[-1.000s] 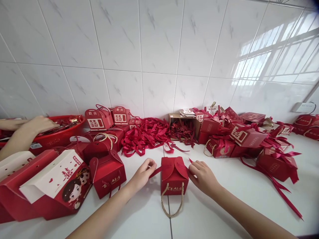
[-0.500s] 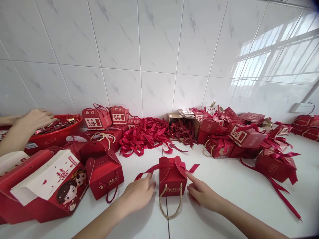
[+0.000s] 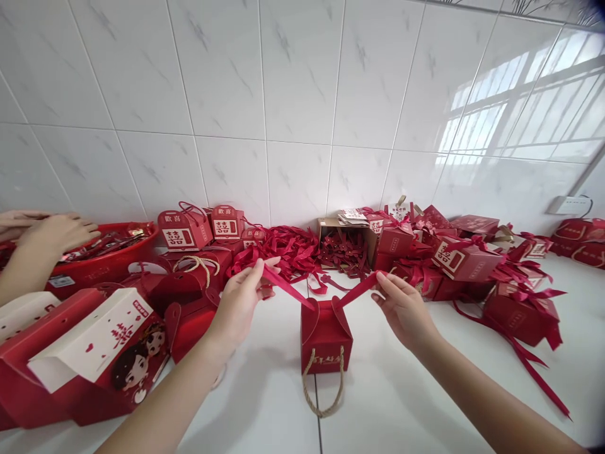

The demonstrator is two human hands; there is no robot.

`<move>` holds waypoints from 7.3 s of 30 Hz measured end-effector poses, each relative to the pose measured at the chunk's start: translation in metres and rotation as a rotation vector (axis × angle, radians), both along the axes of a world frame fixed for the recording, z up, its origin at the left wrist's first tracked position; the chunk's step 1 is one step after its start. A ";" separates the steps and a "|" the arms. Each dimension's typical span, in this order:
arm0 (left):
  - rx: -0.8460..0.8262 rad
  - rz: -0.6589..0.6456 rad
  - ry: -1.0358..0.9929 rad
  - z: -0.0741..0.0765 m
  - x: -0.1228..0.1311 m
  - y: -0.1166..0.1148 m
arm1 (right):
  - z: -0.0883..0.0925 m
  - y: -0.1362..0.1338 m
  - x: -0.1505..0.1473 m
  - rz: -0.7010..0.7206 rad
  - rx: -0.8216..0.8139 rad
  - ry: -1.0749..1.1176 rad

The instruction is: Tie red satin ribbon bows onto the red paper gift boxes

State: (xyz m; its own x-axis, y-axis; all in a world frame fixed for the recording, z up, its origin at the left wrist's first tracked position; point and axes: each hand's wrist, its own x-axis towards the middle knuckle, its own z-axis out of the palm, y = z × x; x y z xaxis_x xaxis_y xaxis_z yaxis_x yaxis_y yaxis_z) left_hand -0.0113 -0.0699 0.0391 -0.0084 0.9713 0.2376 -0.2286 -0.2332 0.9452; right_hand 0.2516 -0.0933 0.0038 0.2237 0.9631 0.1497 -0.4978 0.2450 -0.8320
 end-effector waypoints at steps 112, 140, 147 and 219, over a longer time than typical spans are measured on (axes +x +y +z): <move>-0.285 -0.406 0.646 -0.052 0.011 0.012 | -0.025 0.010 0.000 0.757 -0.325 -0.815; 0.079 -0.021 1.004 -0.050 -0.001 -0.009 | -0.014 0.004 0.017 0.701 -0.193 -0.504; 0.500 -0.036 1.074 -0.033 0.043 -0.024 | 0.017 -0.008 0.009 0.705 -0.130 -0.303; 0.059 -0.490 0.387 0.028 0.050 0.001 | -0.015 -0.012 -0.060 0.226 0.168 -1.046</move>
State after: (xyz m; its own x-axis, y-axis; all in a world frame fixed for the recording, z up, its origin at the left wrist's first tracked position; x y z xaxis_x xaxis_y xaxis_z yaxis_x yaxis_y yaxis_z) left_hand 0.0383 -0.0692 0.0672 0.5323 0.8254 0.1879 0.0342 -0.2428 0.9695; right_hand 0.1912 -0.1051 -0.0108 -0.2713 0.9154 0.2974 0.3911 0.3871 -0.8349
